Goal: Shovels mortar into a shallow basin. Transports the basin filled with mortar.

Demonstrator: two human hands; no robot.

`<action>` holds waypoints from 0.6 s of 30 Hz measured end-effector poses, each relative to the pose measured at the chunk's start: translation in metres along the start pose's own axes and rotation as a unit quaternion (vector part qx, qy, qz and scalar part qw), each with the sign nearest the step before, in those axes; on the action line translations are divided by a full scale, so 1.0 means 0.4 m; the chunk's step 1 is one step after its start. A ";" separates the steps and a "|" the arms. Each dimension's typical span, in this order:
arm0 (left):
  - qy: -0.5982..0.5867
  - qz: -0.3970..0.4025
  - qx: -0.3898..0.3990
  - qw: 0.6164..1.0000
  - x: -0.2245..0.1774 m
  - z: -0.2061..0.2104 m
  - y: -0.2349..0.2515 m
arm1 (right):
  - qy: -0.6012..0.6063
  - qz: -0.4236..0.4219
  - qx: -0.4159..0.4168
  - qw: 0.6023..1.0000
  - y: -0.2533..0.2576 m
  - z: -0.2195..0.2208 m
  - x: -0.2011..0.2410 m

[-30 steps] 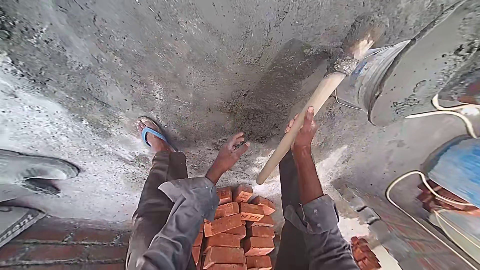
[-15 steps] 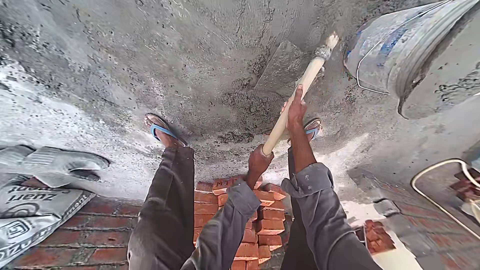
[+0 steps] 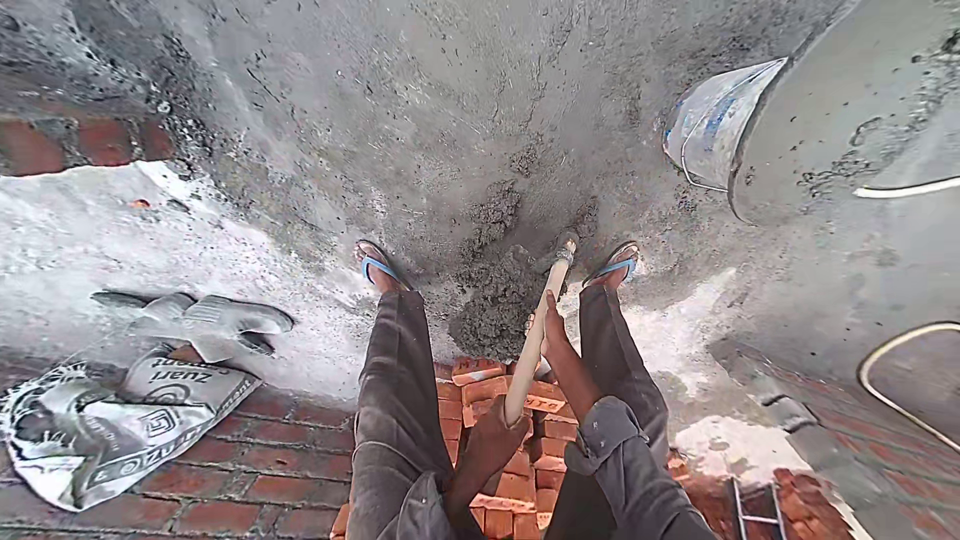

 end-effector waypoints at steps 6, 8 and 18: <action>0.108 0.151 -0.002 0.983 -0.155 0.051 -0.285 | 0.110 -0.082 0.020 0.990 -0.319 -0.210 0.188; 0.130 0.218 -0.011 0.967 -0.220 0.058 -0.376 | 0.148 -0.129 0.029 0.980 -0.436 -0.280 0.273; 0.205 0.492 -0.163 0.831 -0.488 0.014 -0.215 | 0.333 -0.525 -0.001 0.783 -0.769 -0.434 0.608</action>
Point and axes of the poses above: each hand's wrist, its own y-axis towards the middle knuckle, its own z-axis out of the palm, x = y × z, the point moved 1 cm from there along y, towards the middle knuckle
